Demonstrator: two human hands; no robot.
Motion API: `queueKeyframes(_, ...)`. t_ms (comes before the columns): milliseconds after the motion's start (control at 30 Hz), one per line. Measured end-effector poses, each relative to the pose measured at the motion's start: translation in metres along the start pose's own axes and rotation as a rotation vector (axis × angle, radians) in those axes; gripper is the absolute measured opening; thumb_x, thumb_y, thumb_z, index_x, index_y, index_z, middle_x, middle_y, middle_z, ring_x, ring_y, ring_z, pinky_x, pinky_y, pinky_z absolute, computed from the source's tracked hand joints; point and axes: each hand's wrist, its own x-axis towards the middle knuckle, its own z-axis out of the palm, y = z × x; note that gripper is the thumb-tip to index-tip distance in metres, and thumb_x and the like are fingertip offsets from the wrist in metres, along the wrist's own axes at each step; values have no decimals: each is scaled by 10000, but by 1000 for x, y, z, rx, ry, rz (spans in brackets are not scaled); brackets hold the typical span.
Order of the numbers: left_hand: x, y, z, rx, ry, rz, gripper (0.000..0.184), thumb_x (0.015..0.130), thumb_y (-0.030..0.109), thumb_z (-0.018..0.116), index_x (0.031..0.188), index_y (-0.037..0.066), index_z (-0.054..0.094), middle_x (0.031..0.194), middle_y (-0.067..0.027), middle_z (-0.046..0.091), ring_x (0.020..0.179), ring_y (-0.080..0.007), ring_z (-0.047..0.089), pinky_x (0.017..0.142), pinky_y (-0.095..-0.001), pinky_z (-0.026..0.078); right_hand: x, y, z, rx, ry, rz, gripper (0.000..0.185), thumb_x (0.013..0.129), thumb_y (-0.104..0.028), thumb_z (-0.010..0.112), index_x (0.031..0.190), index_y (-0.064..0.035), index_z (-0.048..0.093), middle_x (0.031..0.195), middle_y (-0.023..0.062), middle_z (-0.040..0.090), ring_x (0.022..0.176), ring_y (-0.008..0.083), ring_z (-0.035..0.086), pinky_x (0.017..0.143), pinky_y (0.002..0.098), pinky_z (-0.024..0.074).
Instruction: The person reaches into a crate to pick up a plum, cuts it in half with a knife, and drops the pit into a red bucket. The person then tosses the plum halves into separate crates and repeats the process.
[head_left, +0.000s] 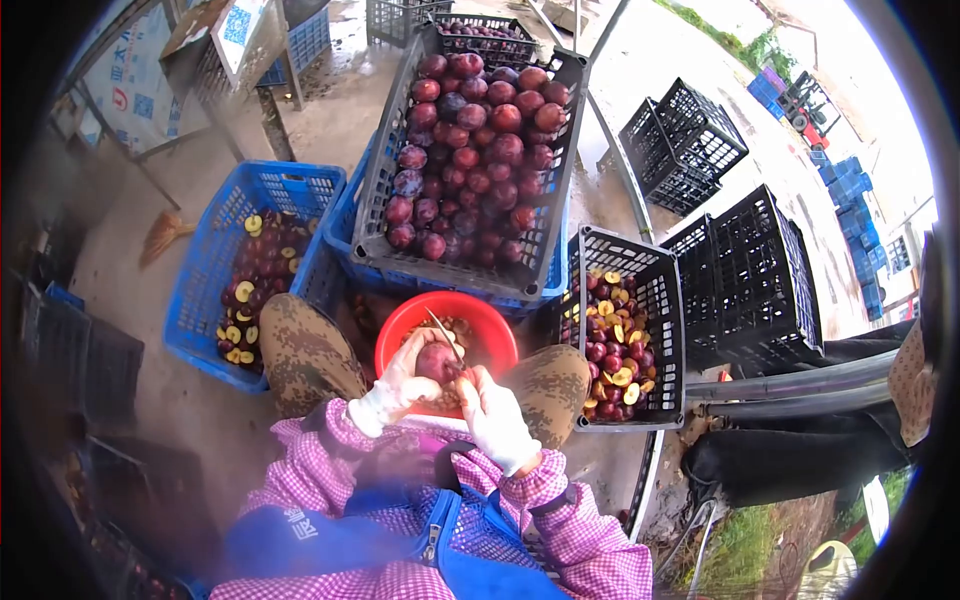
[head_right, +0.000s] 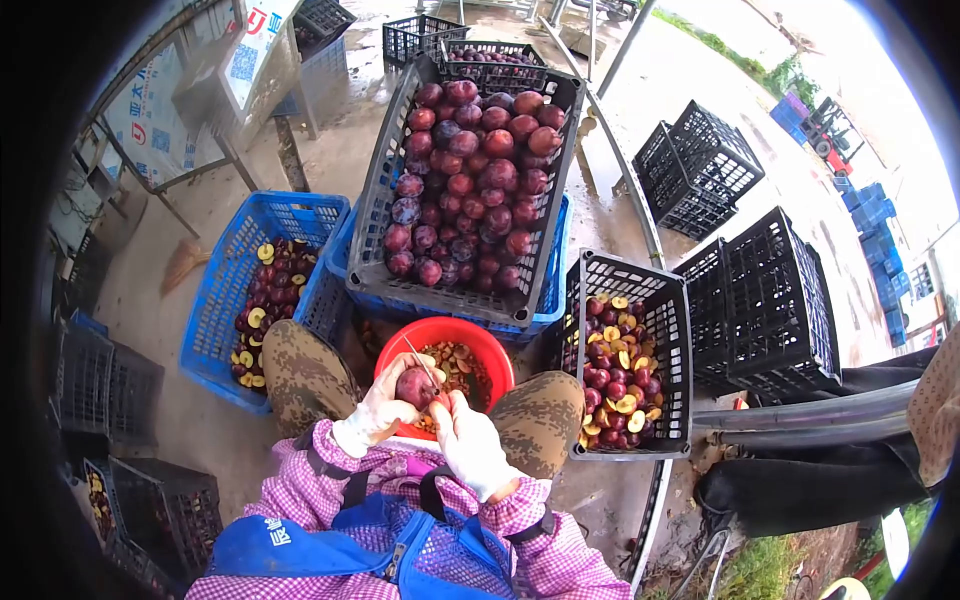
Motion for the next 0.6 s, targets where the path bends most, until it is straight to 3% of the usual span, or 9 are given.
queueKeyframes(100,-1,-5,-8,-98,-76,-105,641,506,-28,505,1143,30,464,1086,-78,561,1013,-180,546,937,-287,417,-3,12,6,-48,-53,4,299,936,-291,452,1016,-5,490,744,256,599,733,435,597,632,481,455)
queueKeyframes(233,-3,-5,-9,-153,-151,-145,628,520,-24,512,1144,32,464,1085,-75,559,1032,-173,544,938,-289,418,-8,19,10,-55,-90,29,306,936,-297,447,1022,-6,485,747,252,603,735,440,594,640,485,456)
queueKeyframes(333,-3,-10,-9,-23,-83,-117,604,540,-7,525,1141,26,469,1071,-91,554,1050,-199,541,941,-304,414,-12,27,18,-103,-59,56,216,940,-210,462,974,3,479,743,225,587,689,403,595,598,428,450)
queueKeyframes(400,0,-9,-11,701,-100,169,559,553,12,530,1110,19,474,1052,-112,545,1043,-233,539,941,-324,405,-12,42,31,147,9,26,294,948,-289,428,986,-3,487,724,259,585,707,423,609,635,455,472)
queueKeyframes(433,1,-16,-14,732,-82,181,531,556,32,538,1083,12,478,1039,-128,536,1035,-259,534,935,-333,399,-12,50,40,166,111,-55,275,954,-305,425,943,-38,494,631,169,554,524,314,567,511,379,443)
queueKeyframes(467,0,-12,-12,734,-74,181,531,556,32,538,1083,12,478,1039,-128,536,1035,-259,534,935,-333,399,-10,44,39,167,104,-57,275,954,-305,425,943,-38,494,631,169,554,524,314,567,511,379,443)
queueKeyframes(533,-1,-4,-5,675,-47,69,518,555,42,538,1069,9,482,1035,-128,535,1025,-249,532,931,-326,398,-10,32,33,806,-130,544,287,962,-367,415,876,-101,480,553,28,442,396,157,393,390,286,327)
queueKeyframes(567,5,-20,-21,697,-90,98,507,581,69,569,1078,10,484,998,-105,554,976,-201,547,891,-295,415,-14,19,19,1093,-291,593,330,975,-431,384,807,-151,432,537,-64,295,397,55,227,358,209,198)
queueKeyframes(600,3,-12,-16,697,-95,95,507,581,69,569,1078,10,484,998,-105,554,976,-201,547,891,-295,415,-15,18,13,1096,-286,594,330,975,-431,384,807,-151,432,537,-64,295,397,55,227,358,209,198)
